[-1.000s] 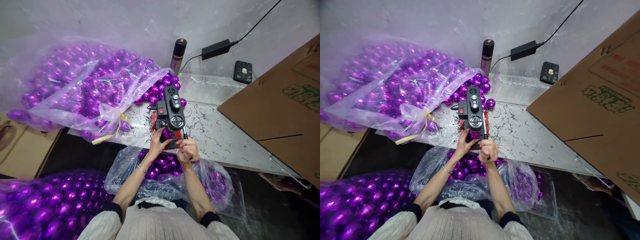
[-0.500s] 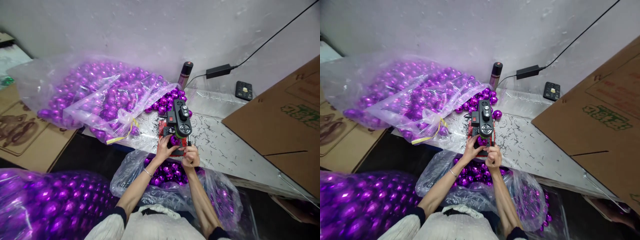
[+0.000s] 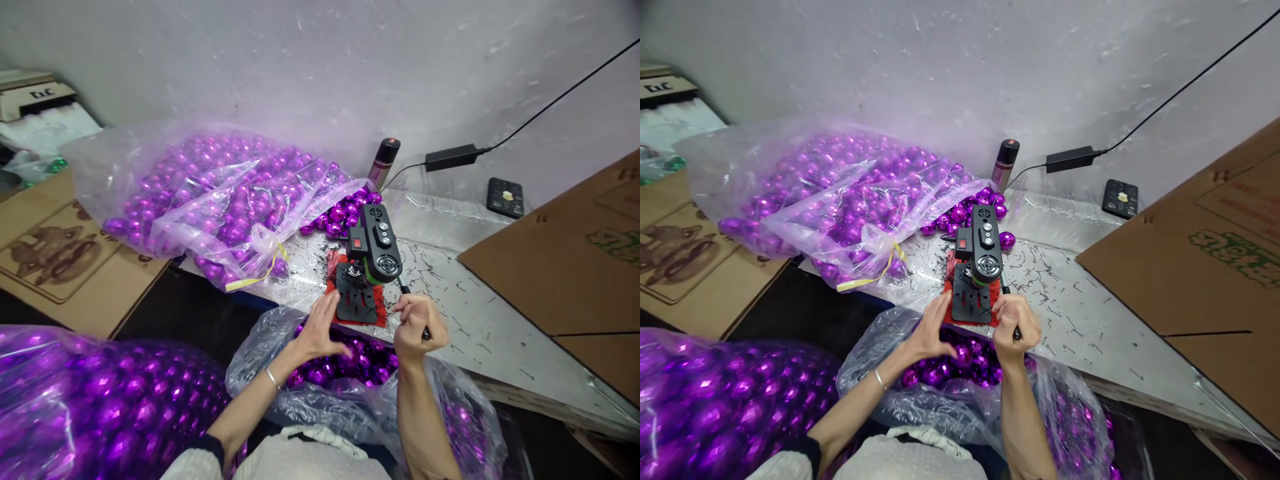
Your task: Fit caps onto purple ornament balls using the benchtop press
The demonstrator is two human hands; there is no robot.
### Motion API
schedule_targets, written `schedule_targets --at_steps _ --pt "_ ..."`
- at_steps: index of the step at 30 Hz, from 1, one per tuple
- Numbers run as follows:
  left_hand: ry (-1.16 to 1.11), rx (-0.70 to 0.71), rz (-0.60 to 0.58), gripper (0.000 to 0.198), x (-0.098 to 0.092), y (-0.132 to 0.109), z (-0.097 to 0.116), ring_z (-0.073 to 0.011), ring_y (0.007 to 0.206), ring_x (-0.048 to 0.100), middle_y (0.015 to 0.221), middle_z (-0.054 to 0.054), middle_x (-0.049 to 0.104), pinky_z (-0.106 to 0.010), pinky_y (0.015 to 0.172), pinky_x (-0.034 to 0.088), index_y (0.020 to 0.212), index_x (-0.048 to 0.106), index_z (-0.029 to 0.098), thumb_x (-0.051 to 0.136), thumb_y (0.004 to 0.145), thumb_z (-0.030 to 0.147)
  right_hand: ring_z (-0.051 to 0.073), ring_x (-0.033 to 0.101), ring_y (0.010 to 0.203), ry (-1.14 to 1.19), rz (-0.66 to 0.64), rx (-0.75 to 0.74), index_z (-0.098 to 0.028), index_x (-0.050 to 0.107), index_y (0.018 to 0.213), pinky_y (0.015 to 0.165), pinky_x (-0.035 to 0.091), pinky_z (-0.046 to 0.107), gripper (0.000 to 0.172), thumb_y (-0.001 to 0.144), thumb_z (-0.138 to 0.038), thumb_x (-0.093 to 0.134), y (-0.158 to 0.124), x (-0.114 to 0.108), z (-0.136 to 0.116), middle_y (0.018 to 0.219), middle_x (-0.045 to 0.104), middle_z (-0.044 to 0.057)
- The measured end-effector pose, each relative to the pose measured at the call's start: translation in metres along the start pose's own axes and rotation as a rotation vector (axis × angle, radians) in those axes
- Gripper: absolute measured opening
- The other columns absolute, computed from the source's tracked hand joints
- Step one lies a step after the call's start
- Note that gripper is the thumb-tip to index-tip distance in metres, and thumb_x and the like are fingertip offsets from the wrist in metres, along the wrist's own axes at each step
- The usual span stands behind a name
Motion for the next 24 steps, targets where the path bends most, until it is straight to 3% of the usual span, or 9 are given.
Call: schedule_targets --at_steps 2,5,8,10,13,16,20,24 --pt "0.002 -0.195 0.138 0.091 -0.024 0.044 -0.027 -0.0381 0.16 0.041 0.169 -0.023 0.045 -0.061 0.132 0.035 0.166 0.036 0.02 0.059 0.096 0.074 0.012 0.059 0.054 -0.005 -0.006 -0.005 -0.021 0.05 0.06 0.053 0.041 0.028 0.044 0.104 -0.023 0.055 -0.005 -0.001 0.002 0.056 0.053 -0.004" --pt "0.026 -0.557 0.415 0.063 -0.063 0.125 -0.07 -0.0379 0.161 0.04 0.166 -0.025 0.048 -0.058 0.133 0.031 0.156 0.049 0.015 0.061 0.102 0.045 0.013 0.059 0.054 -0.006 -0.009 -0.001 -0.022 0.051 0.061 0.053 0.041 0.029 0.043 0.104 -0.022 0.054 -0.007 -0.001 0.002 0.057 0.054 -0.003" --pt "0.114 -0.751 0.374 0.058 -0.084 0.187 -0.094 -0.041 0.157 0.045 0.16 -0.032 0.052 -0.054 0.129 0.033 0.146 0.054 0.006 0.07 0.094 0.026 0.014 0.058 0.054 -0.012 -0.018 0.007 -0.022 0.052 0.061 0.053 0.04 0.031 0.043 0.104 -0.021 0.053 -0.006 -0.001 0.0 0.056 0.054 -0.003" --pt "0.136 -0.799 0.33 0.051 -0.091 0.206 -0.098 -0.0417 0.151 0.052 0.152 -0.032 0.06 -0.053 0.126 0.037 0.138 0.059 0.007 0.073 0.093 0.025 0.014 0.058 0.054 -0.017 -0.023 0.014 -0.022 0.052 0.062 0.053 0.041 0.031 0.042 0.104 -0.02 0.053 -0.007 -0.001 -0.001 0.058 0.056 -0.003" --pt "0.061 -0.836 0.359 0.044 -0.094 0.208 -0.095 -0.0396 0.143 0.058 0.144 -0.027 0.067 -0.048 0.12 0.042 0.128 0.063 0.011 0.078 0.089 0.026 0.013 0.06 0.056 -0.014 -0.043 0.007 -0.022 0.053 0.063 0.055 0.042 0.03 0.04 0.103 -0.019 0.053 -0.008 -0.002 0.0 0.061 0.059 -0.002" --pt "-0.196 -0.895 0.401 0.037 -0.085 0.189 -0.086 -0.032 0.125 0.07 0.126 -0.019 0.076 -0.041 0.108 0.053 0.12 0.065 0.013 0.08 0.089 0.028 0.014 0.06 0.057 -0.02 -0.039 -0.003 -0.022 0.053 0.063 0.056 0.042 0.031 0.04 0.103 -0.019 0.053 -0.009 -0.002 0.0 0.061 0.06 -0.002" --pt "-0.532 -0.932 0.345 0.03 -0.054 0.142 -0.065 -0.0225 0.091 0.079 0.1 -0.011 0.081 -0.035 0.086 0.062 0.113 0.066 0.014 0.075 0.094 0.037 0.014 0.059 0.055 -0.038 0.007 0.02 -0.023 0.051 0.062 0.055 0.04 0.032 0.043 0.104 -0.023 0.053 -0.008 0.001 -0.001 0.056 0.055 -0.003" --pt "-0.727 -0.83 0.323 0.045 -0.022 0.092 -0.036 -0.0231 0.101 0.081 0.108 -0.01 0.083 -0.039 0.097 0.062 0.119 0.062 0.018 0.084 0.087 0.039 0.014 0.058 0.055 -0.049 0.031 0.082 -0.023 0.051 0.063 0.054 0.041 0.032 0.044 0.106 -0.029 0.051 0.002 0.005 -0.006 0.058 0.057 -0.002"
Point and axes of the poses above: each hand's wrist, its own y-axis towards the middle knuckle, its own x-axis out of the palm, z = x × y, the point moved 3 cm from there along y, towards the middle knuckle
